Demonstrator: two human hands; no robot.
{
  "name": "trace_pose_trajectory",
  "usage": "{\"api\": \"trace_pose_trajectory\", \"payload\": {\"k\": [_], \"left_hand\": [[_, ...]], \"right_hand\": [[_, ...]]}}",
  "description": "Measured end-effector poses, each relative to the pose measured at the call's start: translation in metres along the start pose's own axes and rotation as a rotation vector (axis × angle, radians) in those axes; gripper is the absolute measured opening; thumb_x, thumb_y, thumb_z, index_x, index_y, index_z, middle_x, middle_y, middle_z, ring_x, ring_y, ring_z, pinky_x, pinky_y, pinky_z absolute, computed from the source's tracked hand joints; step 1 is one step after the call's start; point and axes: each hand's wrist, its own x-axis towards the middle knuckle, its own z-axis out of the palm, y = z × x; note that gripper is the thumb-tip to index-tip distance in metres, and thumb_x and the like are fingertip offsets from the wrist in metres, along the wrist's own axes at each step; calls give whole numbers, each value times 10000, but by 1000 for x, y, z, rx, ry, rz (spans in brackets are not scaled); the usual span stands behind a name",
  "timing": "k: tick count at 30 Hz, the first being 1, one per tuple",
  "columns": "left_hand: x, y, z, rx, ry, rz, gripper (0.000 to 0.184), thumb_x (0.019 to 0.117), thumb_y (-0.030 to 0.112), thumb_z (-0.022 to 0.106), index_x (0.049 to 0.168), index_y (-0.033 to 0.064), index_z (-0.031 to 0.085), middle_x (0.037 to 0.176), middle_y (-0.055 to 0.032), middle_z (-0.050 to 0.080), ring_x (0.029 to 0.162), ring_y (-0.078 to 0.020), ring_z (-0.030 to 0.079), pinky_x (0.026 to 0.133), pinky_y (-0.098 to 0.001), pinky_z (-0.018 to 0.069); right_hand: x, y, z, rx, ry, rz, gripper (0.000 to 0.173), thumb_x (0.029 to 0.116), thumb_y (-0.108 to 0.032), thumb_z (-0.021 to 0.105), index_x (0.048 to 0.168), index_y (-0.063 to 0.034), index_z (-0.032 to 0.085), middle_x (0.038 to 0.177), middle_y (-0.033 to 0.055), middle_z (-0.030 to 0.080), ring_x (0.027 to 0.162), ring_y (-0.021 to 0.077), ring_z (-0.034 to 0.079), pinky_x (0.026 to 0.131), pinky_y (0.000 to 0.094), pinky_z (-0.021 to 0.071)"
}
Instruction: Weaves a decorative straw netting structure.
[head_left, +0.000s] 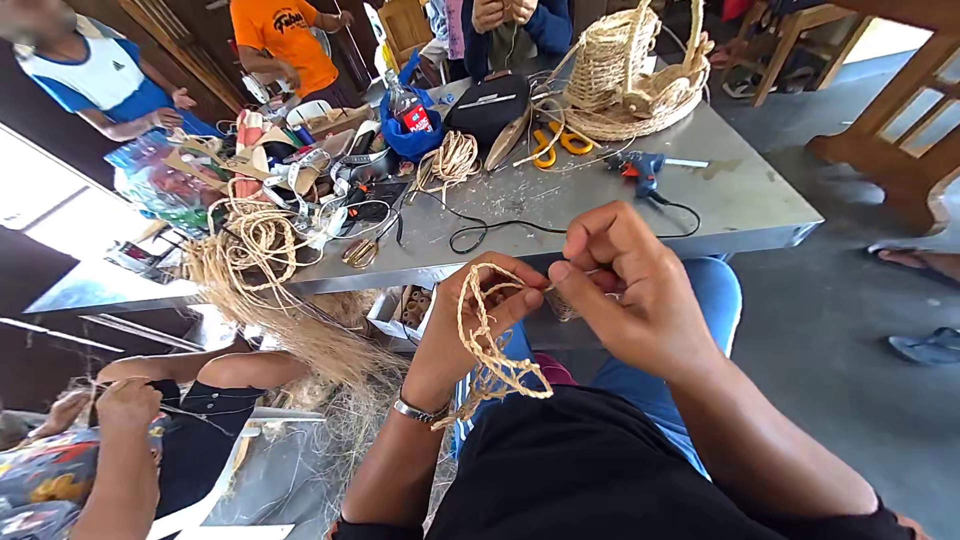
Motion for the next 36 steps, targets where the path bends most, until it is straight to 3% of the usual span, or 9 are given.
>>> {"api": "trace_pose_trajectory", "payload": {"k": [8, 14, 22, 24, 26, 28, 31, 34, 36], "left_hand": [[-11, 19, 20, 144, -86, 151, 124, 906, 32, 701, 1003, 76, 636, 945, 22, 673, 839, -31, 637, 730, -192, 550], [-15, 17, 24, 137, -112, 209, 97, 880, -14, 683, 964, 1, 638, 928, -21, 667, 827, -17, 615, 716, -166, 523], [-17, 8, 14, 78, -141, 172, 104, 881, -16, 685, 977, -7, 645, 970, -21, 676, 860, -8, 621, 741, -166, 526], [-14, 1, 10, 80, -136, 130, 88, 905, 12, 678, 989, 2, 655, 973, -10, 680, 863, -13, 622, 747, -182, 530], [-10, -7, 4, 7, -91, 40, 139, 945, 60, 680, 1075, 18, 654, 993, -6, 700, 884, -44, 656, 789, -228, 559], [-6, -13, -1, -151, -47, -67, 363, 955, 98, 687, 1265, 79, 498, 1094, -27, 669, 887, -81, 657, 799, -252, 557], [-5, -22, -4, -397, 16, -201, 490, 906, -35, 640, 1243, 173, 352, 1215, -27, 633, 831, -88, 679, 734, -241, 575], [-6, -31, -7, -547, -24, -245, 411, 897, -21, 654, 1174, 179, 427, 1170, -23, 652, 819, -104, 682, 702, -249, 579], [-6, -37, -12, -599, -83, -223, 347, 889, 75, 723, 1154, 199, 536, 1073, -10, 693, 869, -125, 691, 760, -285, 589]], "right_hand": [[-6, -11, -1, 25, 178, -92, 149, 919, -39, 696, 881, -79, 557, 643, -83, 488, 538, -62, 434, 483, 78, 366], [-16, -9, -4, 18, 229, -164, 194, 931, -42, 680, 841, -118, 526, 664, -99, 500, 593, -71, 472, 544, 80, 412], [-19, -4, 0, -18, 223, -167, 246, 943, -41, 662, 794, -121, 484, 663, -89, 469, 613, -82, 442, 570, 69, 373], [-16, -2, -4, -36, 137, -63, 186, 956, -113, 674, 852, -125, 520, 660, -104, 474, 577, -84, 431, 526, 69, 358], [-8, 5, -12, -7, -18, 106, 181, 959, -258, 708, 1043, -159, 581, 602, -131, 474, 492, -61, 408, 454, 101, 341], [-4, 17, -11, 2, -162, 202, 369, 951, -442, 705, 1196, -170, 654, 589, -125, 494, 481, -35, 418, 449, 138, 362], [-7, 32, 6, 16, -256, 248, 424, 927, -552, 693, 1100, -170, 754, 750, -104, 632, 620, -40, 532, 553, 155, 456], [-5, 35, 13, 221, -296, 295, 293, 934, -412, 730, 1029, -137, 760, 1001, -33, 643, 841, 20, 633, 705, 169, 561], [-3, 39, 16, 454, -322, 409, 176, 967, -316, 699, 992, -145, 737, 1000, -53, 674, 750, -1, 600, 625, 151, 506]]}}
